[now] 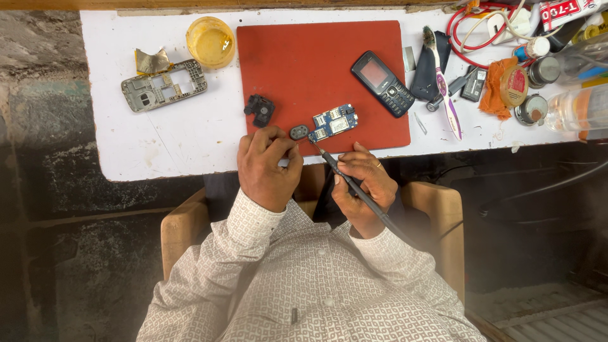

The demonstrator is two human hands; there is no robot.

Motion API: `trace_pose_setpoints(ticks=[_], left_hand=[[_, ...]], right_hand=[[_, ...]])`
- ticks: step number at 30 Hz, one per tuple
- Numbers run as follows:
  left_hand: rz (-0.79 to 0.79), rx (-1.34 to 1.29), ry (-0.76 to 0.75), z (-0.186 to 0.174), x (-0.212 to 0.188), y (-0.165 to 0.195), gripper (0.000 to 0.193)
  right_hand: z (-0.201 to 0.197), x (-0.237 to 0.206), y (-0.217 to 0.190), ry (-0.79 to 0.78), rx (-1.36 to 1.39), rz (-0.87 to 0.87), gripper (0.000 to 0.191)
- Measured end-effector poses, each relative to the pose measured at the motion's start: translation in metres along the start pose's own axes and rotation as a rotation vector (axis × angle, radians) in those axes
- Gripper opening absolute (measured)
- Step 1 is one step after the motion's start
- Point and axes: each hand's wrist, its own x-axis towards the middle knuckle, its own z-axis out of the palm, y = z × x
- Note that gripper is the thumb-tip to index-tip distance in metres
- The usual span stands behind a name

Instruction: The person solders on a disassembled mobile phone motherboard placed on a red mat, using a soldering iron held in the right hand while steadying the board with the left. They then pick up the phone housing and battery, fit the battery into the housing, and return to soldering and adjusting components on the board.

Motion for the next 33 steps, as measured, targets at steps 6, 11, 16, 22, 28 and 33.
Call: trace_pose_setpoints(ticks=[6, 11, 16, 22, 28, 33], left_hand=[[-0.007, -0.014, -0.001, 0.0009, 0.0003, -0.0010, 0.011], [-0.017, -0.015, -0.002, 0.0009, 0.0004, 0.0001, 0.011], [-0.015, -0.017, 0.002, 0.0005, -0.0002, 0.0004, 0.011], [-0.025, -0.012, -0.006, 0.0007, 0.0003, 0.0008, 0.012], [-0.024, -0.006, 0.010, 0.0018, 0.0006, 0.0012, 0.011], [-0.020, -0.013, 0.000, 0.0020, 0.0006, -0.0005, 0.011]], right_hand=[[-0.0028, -0.0017, 0.0001, -0.030, 0.041, 0.012, 0.017], [-0.0008, -0.0019, 0.0021, 0.009, 0.035, 0.012, 0.012], [0.0021, -0.0016, 0.0030, 0.031, 0.034, 0.002, 0.011], [0.0010, -0.0019, 0.0010, 0.013, 0.014, 0.009, 0.011], [0.0008, -0.0018, 0.0040, 0.021, 0.028, 0.004, 0.011], [0.0026, -0.0023, 0.0077, 0.037, 0.028, -0.024, 0.011]])
